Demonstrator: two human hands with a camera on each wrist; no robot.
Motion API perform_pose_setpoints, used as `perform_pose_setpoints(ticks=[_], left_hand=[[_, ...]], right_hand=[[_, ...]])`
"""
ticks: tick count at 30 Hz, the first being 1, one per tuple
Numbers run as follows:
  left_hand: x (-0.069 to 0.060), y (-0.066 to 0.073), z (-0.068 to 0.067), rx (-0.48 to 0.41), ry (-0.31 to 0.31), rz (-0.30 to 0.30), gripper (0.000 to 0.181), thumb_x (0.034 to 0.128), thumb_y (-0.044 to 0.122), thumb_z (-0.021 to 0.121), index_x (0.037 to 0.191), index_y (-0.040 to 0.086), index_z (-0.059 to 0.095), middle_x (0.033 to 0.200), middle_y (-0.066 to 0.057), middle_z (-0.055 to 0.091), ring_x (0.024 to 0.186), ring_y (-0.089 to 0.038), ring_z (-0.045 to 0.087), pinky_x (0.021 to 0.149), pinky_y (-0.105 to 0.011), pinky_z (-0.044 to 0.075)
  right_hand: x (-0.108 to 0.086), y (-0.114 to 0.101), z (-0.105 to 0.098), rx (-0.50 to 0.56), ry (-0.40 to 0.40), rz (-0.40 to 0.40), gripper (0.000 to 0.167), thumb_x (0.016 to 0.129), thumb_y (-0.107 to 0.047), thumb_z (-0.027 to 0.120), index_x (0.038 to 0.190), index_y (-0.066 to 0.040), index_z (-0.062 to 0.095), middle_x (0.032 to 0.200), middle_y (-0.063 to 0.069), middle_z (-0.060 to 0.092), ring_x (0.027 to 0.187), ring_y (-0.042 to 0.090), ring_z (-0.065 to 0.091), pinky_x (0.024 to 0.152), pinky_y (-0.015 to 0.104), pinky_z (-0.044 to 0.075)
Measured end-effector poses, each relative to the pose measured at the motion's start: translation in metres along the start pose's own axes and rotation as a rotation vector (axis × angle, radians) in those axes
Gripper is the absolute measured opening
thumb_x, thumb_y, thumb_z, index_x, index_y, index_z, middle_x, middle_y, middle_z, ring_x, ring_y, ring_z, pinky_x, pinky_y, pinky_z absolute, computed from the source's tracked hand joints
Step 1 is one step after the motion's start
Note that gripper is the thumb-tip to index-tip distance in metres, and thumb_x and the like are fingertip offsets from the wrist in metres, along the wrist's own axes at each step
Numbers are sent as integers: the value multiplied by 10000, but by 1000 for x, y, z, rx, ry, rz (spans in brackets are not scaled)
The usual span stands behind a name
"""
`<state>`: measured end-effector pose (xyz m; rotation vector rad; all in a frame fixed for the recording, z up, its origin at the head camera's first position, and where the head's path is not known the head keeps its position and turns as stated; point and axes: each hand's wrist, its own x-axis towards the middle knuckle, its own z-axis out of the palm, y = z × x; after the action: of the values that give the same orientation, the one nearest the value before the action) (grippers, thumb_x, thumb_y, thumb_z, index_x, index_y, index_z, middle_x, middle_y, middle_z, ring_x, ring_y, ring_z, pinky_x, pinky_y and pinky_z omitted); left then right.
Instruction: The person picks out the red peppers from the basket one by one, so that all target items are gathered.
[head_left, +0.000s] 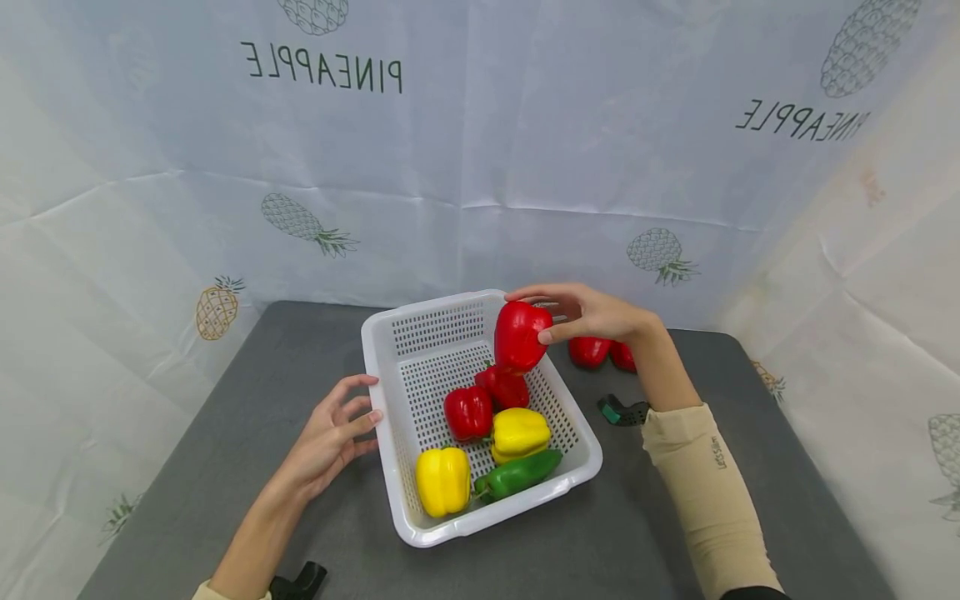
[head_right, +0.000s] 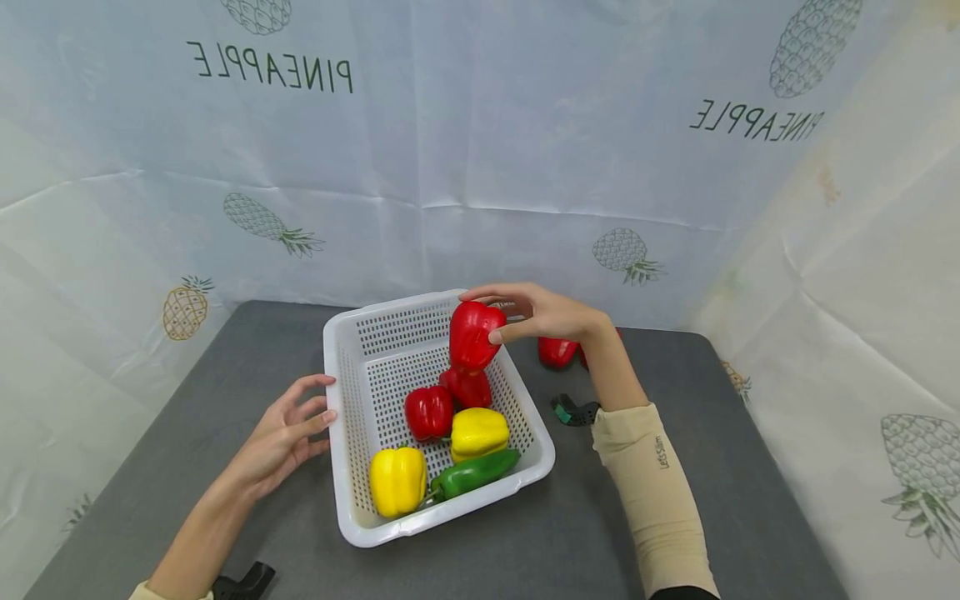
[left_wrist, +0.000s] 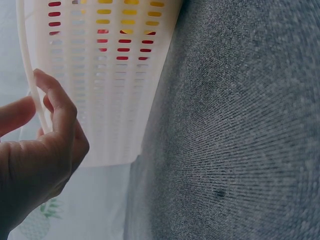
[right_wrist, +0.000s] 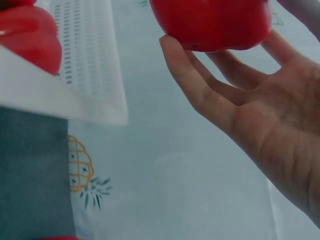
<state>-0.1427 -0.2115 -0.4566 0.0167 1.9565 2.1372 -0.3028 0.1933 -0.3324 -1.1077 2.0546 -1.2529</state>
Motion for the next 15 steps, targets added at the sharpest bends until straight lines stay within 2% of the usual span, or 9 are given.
perform_pose_setpoints(ticks=[5, 15], left_hand=[[-1, 1, -1, 2, -5, 4, 610, 1044, 74, 695, 1545, 165, 358, 1302, -42, 632, 1145, -178, 670, 899, -357, 648], [0, 0, -1, -12, -20, 10, 609, 1044, 76, 697, 1543, 168, 358, 1292, -26, 639, 1130, -162, 679, 890, -351, 651]], right_hand=[[-18, -2, -6, -1, 58, 24, 700, 938, -52, 748, 1591, -82, 498, 1614, 153, 524, 1407, 336, 555, 1058, 442, 619], [-50, 6, -22, -41, 132, 4, 686, 953, -1, 707, 1596, -63, 477, 1552, -5, 574, 1380, 237, 581, 997, 401, 649]])
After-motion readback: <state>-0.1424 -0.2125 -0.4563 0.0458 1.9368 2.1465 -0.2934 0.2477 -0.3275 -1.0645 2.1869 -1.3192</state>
